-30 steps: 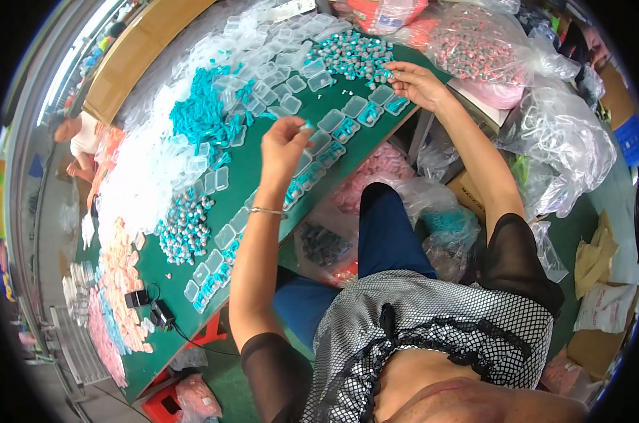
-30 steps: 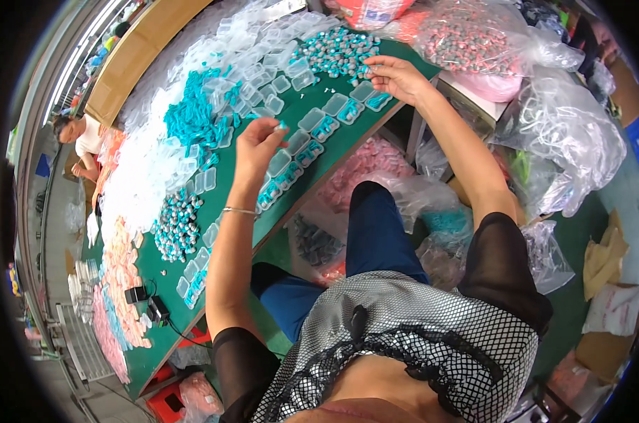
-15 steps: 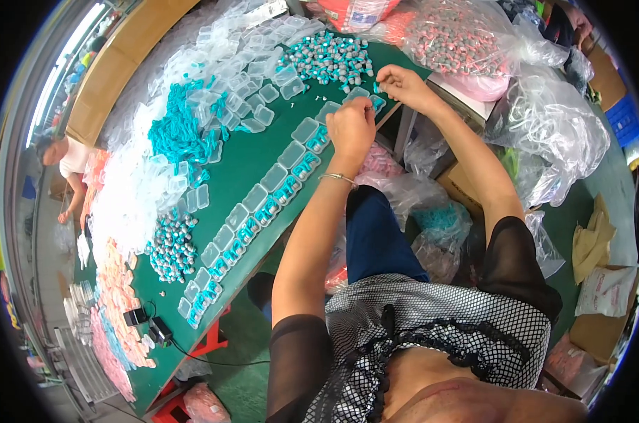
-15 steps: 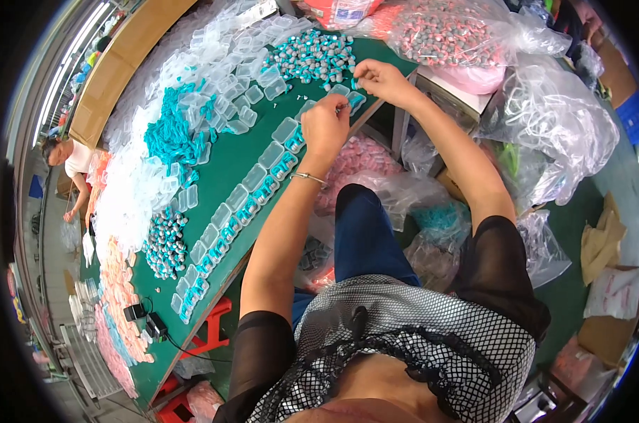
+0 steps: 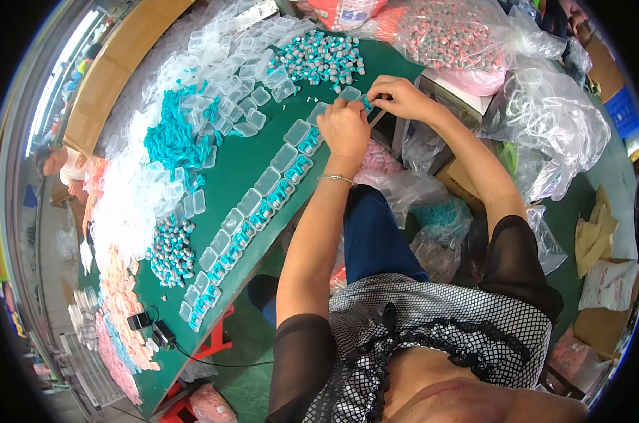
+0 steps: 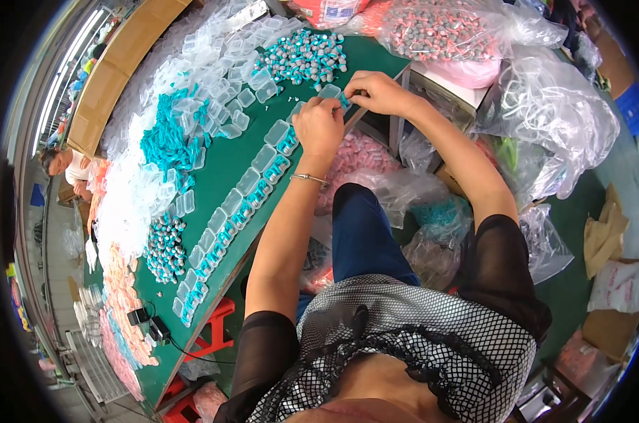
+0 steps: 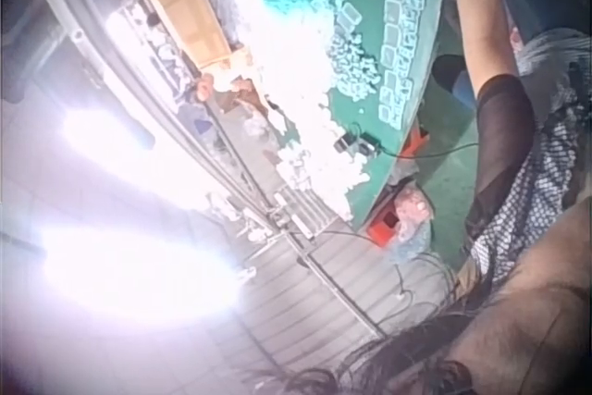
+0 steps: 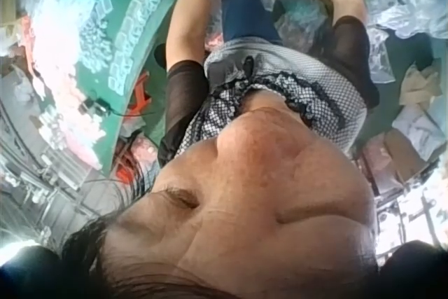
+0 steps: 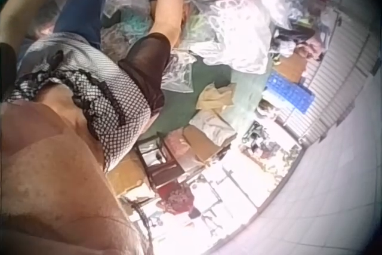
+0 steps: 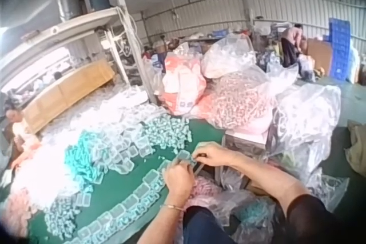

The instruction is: Sorting small blue and white plastic components into a compartmentalized tray.

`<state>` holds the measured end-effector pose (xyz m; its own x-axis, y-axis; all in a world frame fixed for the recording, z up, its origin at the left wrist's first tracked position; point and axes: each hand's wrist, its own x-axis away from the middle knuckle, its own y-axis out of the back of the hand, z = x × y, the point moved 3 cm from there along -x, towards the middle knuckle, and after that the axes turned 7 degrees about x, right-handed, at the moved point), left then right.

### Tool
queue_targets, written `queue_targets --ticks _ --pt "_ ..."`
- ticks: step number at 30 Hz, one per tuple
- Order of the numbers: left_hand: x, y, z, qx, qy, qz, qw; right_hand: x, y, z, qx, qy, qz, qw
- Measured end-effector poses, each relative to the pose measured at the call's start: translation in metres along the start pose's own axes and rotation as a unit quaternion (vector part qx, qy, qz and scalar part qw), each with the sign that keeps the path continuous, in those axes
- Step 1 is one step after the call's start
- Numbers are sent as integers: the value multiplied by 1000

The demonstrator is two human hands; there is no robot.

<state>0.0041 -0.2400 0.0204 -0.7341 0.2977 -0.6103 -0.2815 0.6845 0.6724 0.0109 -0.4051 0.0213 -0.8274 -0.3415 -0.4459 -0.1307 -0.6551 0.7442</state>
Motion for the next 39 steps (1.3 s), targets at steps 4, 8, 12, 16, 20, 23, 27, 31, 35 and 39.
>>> queue_targets --ticks 4,8,12,16,20,23,27,31,35,39 --pt "0 1 -1 5 14 3 1000 0 5 -2 -5 12 -5 1000" --pt "-2 0 -1 -20 15 7 1000 -4 1 2 25 16 31 999" --pt "-3 -4 -3 -86 -27 26 996 -10 1 3 109 73 0 991" --pt "-2 -1 -5 -61 -35 13 997 -8 0 1 46 23 -3 999" --pt "-1 2 -6 -67 -23 23 997 -5 -1 4 136 70 -30 988" --pt "-2 2 -8 -67 -31 24 997 -6 -3 -3 114 40 -10 993" --pt "0 -1 -7 -63 -42 25 997 -9 -4 -7 78 0 14 997" --pt "1 -3 -6 -56 -54 30 997 -7 -7 -6 19 -38 -16 999" --pt "-1 -1 -7 -52 -52 36 997 -3 -8 -12 61 -42 -11 997" --pt "-1 1 -6 -45 -64 29 997 -3 -6 -7 29 -73 -24 997"
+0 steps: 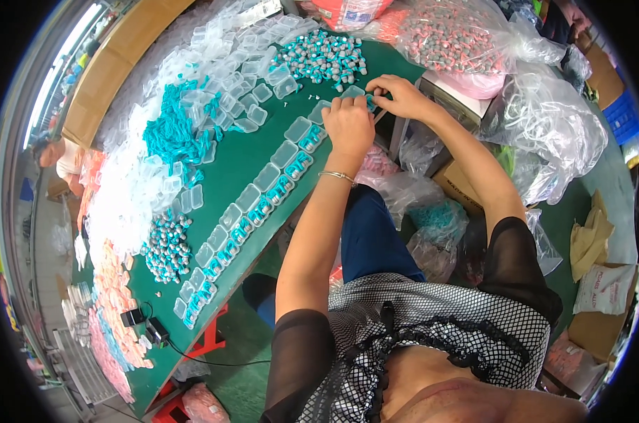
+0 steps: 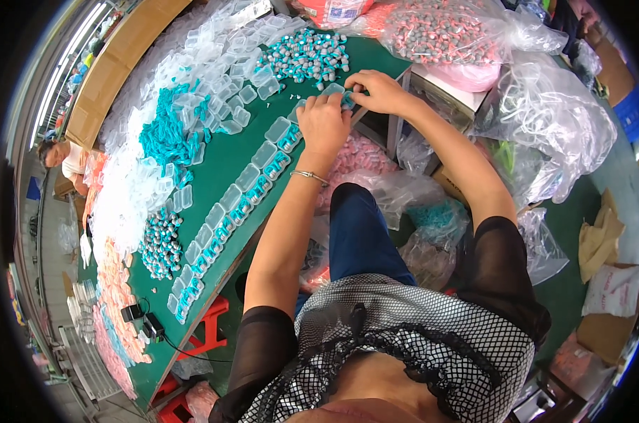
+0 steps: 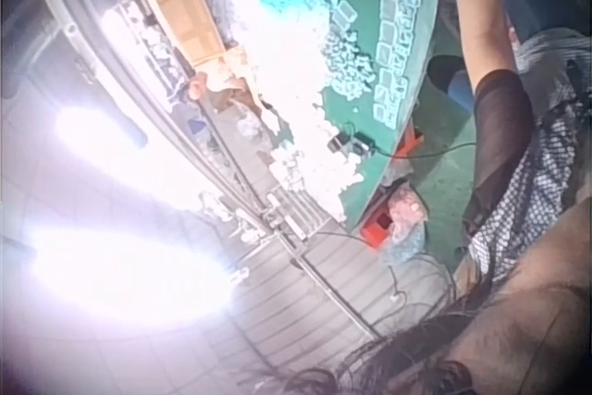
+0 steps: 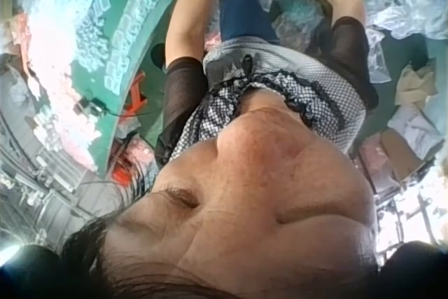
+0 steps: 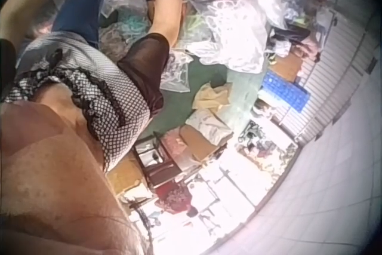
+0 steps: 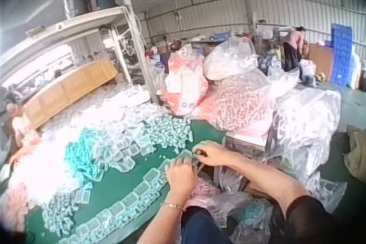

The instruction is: Sorting small blue and white plastic components into a compartmentalized tray.

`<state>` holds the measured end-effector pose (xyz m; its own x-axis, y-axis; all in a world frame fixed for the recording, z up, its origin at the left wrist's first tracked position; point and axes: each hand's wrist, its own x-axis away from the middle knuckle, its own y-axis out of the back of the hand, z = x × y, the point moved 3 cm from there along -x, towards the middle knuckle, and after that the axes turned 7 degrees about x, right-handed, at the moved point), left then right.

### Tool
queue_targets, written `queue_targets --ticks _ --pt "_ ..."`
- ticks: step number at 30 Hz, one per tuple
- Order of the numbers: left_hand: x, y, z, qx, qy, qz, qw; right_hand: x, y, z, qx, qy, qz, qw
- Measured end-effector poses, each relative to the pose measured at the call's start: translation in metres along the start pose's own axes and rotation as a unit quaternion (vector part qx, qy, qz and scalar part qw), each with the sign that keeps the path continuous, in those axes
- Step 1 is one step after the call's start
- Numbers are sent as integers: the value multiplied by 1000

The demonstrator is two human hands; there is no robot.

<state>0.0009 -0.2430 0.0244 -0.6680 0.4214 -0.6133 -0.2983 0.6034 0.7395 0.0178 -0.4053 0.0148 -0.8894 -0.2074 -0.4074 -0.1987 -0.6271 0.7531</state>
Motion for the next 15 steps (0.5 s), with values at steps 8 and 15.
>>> queue_targets --ticks 8,15 --pt "-1 0 1 0 2 14 1000 -3 -3 -2 108 34 19 993" --pt "-1 3 2 25 -8 34 999 -13 -11 1 167 -15 -14 986"
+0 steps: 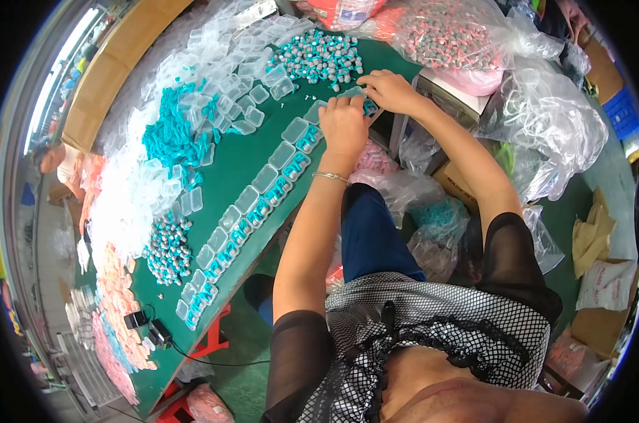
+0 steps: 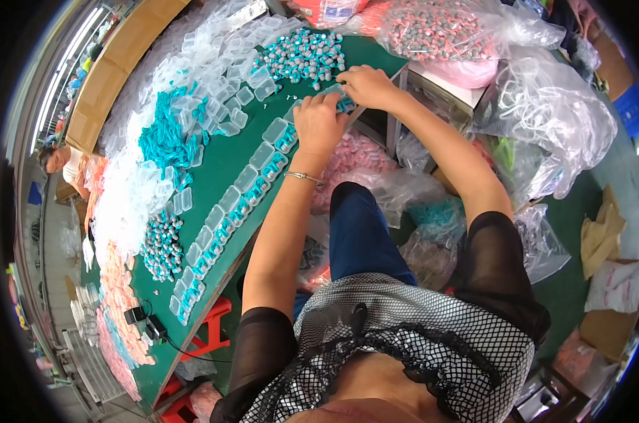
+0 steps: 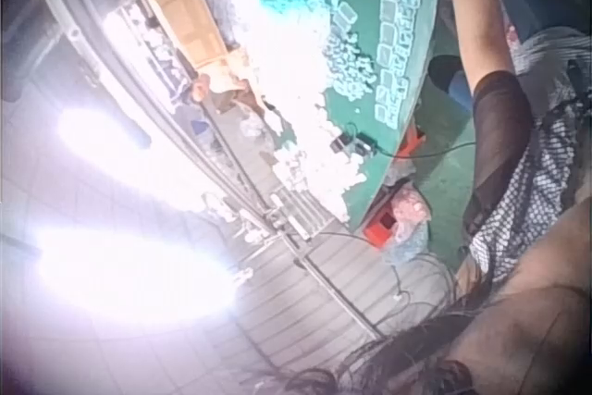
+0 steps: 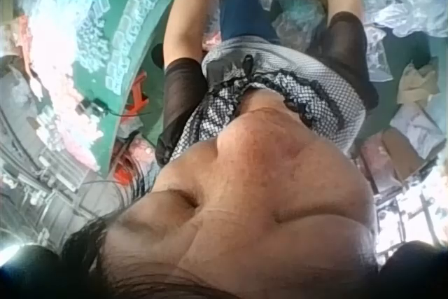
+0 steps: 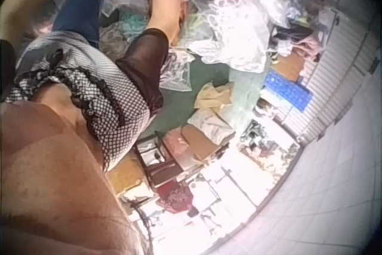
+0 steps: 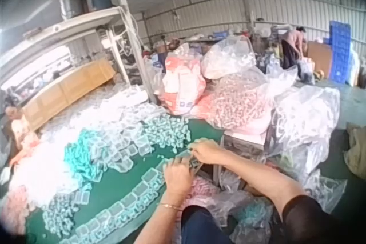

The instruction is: Sorting small blue and white plastic components into a compartmentalized tray.

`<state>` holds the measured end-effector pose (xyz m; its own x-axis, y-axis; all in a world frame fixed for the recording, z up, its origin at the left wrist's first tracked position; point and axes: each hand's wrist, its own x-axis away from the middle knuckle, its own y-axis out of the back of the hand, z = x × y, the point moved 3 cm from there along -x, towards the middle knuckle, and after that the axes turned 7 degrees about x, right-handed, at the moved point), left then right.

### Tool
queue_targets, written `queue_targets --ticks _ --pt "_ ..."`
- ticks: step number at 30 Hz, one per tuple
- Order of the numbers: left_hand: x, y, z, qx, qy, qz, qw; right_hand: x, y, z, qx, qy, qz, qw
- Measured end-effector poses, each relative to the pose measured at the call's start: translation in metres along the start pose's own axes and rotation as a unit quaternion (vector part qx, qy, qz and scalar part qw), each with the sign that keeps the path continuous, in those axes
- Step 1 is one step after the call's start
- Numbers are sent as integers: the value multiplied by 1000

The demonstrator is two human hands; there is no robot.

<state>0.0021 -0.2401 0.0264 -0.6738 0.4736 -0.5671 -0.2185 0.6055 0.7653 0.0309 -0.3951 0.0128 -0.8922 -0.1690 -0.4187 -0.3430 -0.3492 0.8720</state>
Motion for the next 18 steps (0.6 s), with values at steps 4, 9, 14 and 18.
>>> queue_targets --ticks 4,9,14,18 --pt "-2 1 1 19 5 25 999 -9 -9 -5 66 5 16 998" --pt "-2 9 0 11 11 -36 999 -9 0 -6 -210 -14 21 977" --pt "-3 10 8 5 25 -71 997 6 15 1 -206 67 -7 976" --pt "-5 6 14 -22 -45 7 999 26 25 13 -187 149 -11 971"
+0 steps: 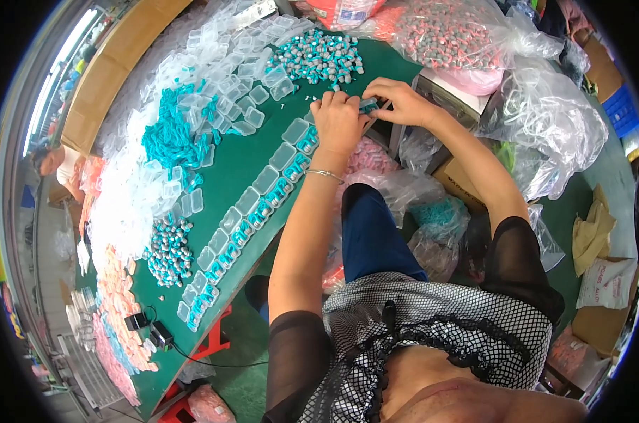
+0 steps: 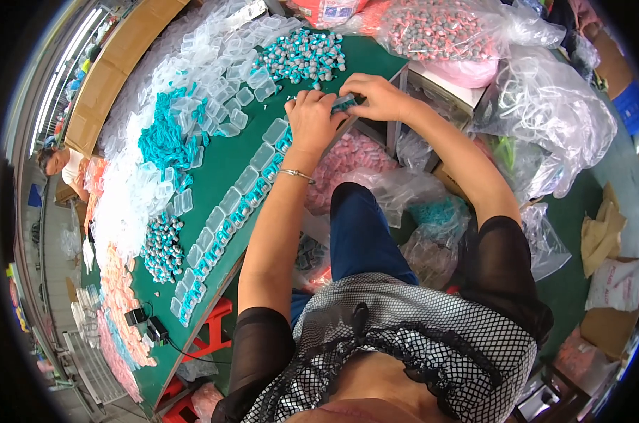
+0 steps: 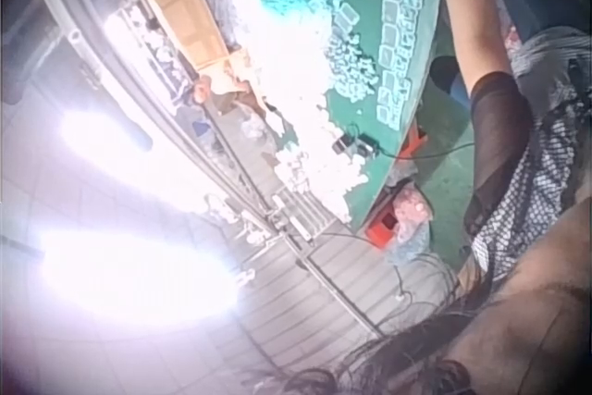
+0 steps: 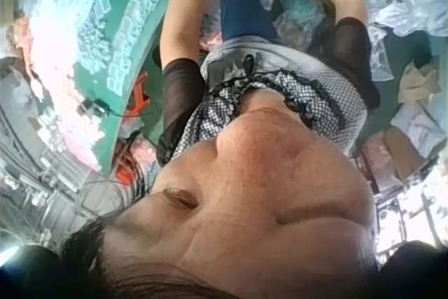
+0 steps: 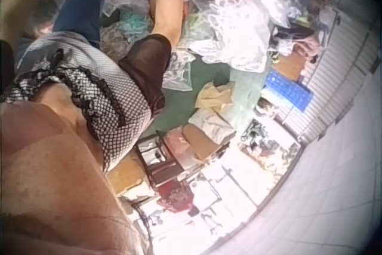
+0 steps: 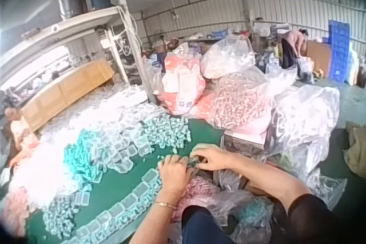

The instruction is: Sorting small blue and white plastic components into a compartmentalized tray.

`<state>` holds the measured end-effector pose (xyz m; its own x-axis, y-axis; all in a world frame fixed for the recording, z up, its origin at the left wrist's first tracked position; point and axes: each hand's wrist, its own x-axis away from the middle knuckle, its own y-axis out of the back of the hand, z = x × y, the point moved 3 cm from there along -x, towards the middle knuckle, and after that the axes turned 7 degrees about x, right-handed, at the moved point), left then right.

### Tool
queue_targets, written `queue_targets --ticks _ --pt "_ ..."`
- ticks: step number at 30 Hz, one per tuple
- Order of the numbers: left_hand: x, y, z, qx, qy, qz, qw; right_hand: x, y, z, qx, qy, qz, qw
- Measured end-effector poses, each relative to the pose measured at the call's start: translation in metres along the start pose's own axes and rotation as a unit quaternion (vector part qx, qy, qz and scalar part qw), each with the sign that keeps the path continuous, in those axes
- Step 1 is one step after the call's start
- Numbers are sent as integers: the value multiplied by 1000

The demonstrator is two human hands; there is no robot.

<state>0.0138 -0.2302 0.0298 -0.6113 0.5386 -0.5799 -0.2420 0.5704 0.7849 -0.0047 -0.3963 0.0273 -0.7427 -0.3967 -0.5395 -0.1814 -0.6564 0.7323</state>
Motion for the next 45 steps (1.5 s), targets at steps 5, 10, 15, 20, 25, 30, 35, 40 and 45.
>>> queue_targets --ticks 5,10,15,20,25,30,35,40,45 --pt "-6 -2 2 -3 -21 9 1000 5 -7 -7 55 6 -1 998" --pt "-5 1 6 34 -53 25 998 10 -14 -5 29 -22 -44 998" --pt "0 9 6 57 -24 11 998 5 -6 6 62 -1 -47 997" --pt "9 28 10 24 80 -73 994 4 -3 -9 225 35 -98 969" --pt "21 28 24 -77 139 104 982 -2 -3 -10 245 1 -81 966" --pt "28 27 25 -49 111 84 989 -30 -15 9 234 -3 -51 971" --pt "31 26 21 20 125 102 987 -51 -49 4 258 11 68 964" --pt "34 29 18 31 139 29 989 -60 -49 6 244 -55 158 955" --pt "35 33 22 1 141 -66 988 -56 -38 9 27 35 48 998"
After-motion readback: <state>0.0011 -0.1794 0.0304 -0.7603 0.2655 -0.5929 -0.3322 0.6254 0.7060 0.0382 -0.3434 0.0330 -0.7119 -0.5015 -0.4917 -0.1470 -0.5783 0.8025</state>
